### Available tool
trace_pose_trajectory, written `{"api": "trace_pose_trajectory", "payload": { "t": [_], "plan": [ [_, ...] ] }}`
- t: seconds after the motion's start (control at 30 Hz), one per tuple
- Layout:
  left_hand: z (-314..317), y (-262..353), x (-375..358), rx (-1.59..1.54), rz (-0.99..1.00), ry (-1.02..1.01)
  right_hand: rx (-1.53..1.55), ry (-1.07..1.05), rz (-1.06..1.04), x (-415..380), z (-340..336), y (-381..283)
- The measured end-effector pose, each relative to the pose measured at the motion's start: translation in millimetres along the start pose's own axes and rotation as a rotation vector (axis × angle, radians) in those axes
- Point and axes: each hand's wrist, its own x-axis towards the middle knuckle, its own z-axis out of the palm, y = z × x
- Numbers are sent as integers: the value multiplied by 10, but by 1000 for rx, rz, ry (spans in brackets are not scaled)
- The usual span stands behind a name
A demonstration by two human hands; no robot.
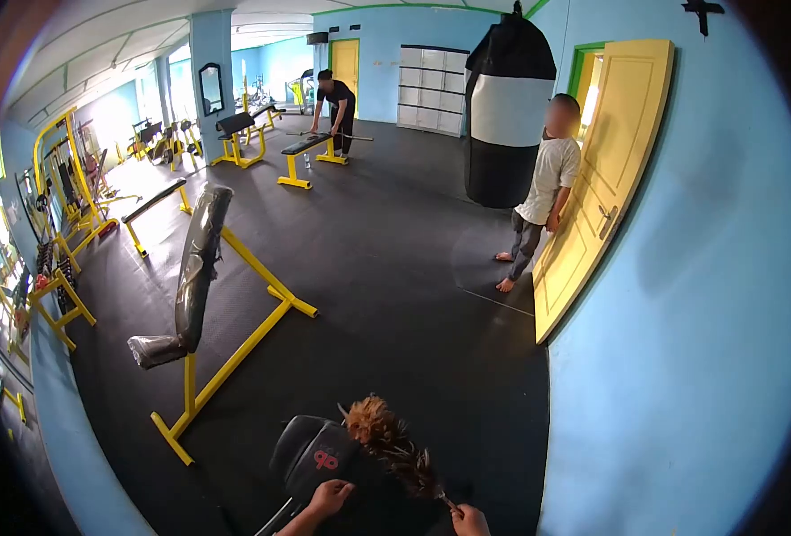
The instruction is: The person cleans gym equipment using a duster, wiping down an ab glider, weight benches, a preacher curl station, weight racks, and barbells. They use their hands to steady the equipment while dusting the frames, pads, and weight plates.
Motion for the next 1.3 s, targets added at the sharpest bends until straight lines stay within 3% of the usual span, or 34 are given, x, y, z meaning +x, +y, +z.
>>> {"api": "trace_pose_trajectory", "payload": {
  "t": [0.1,0.2,0.33,0.47,0.53,0.6,0.77,0.9,1.03,1.1,1.23,1.3],
  "plan": [
    [358,580,502,57,93,-11,49,-37,2,405,-273,164],
    [811,1089,1004,35,47,22,66,28,-74,876,-727,54],
    [1320,1431,1392,-127,-74,39,-7,-69,-150,1753,-1289,210],
    [1415,1888,1586,-67,-125,84,-76,-157,-267,2650,-1996,-18],
    [1429,1901,1653,-201,-192,112,-138,-213,-295,2974,-2286,-73],
    [1237,1949,1730,-97,-110,226,-103,-243,-391,3405,-2392,-282],
    [776,2061,1913,-165,-150,545,-70,-240,-465,4146,-2275,-917],
    [548,1577,2405,-327,-200,713,-54,-406,-494,4578,-1788,-1545],
    [162,1478,2900,-406,-307,791,-33,-603,-557,5112,-1140,-2124],
    [-95,1473,3127,-332,-258,819,-40,-683,-697,5420,-846,-2442],
    [-1082,2071,3255,-263,-301,813,-151,-881,-772,5907,-326,-3435],
    [-1470,2120,3339,-315,-6,1002,-251,-903,-830,6052,-81,-4018]
  ]
}}
